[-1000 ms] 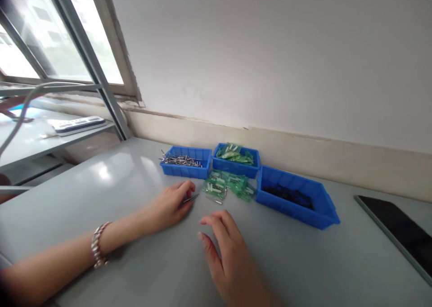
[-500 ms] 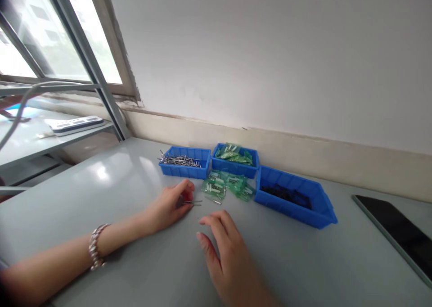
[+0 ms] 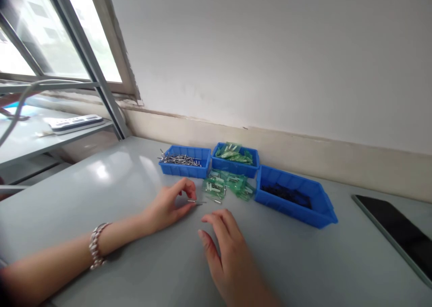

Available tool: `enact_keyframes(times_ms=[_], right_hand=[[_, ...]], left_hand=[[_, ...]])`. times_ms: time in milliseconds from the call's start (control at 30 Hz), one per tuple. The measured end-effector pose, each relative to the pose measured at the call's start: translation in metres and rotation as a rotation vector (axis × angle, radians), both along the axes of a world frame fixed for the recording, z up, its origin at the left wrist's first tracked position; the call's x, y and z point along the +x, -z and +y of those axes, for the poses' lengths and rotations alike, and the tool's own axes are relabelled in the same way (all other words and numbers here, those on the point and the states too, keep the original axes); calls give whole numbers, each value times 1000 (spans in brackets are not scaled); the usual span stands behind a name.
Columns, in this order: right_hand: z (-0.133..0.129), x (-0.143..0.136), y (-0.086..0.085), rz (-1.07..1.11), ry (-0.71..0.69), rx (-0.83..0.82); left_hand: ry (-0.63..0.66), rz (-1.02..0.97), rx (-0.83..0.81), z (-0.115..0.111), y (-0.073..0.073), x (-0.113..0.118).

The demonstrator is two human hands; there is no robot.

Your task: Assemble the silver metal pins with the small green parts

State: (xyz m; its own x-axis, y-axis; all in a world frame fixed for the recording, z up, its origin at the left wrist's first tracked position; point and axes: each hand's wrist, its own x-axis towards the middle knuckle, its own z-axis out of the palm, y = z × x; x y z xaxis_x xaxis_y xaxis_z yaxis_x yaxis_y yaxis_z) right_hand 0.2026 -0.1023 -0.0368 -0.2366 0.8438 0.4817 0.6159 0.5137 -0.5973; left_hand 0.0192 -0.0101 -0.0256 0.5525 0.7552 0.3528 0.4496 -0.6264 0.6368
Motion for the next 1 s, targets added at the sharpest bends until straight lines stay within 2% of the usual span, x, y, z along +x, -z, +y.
enact_keyframes(times_ms=[233,400,633,1000], right_hand=[[4,3,6,-49,88,41],[3,2,3,-29,107,55],[0,4,2,19,-1,-4],[2,1,-2,54,-20,21]], left_hand=[[139,3,183,-16,-7,-1],[177,-94,122,-26,-13,-3],[251,-113,101,-30,-16,-3],[247,-102,105,-31,-14,-5]])
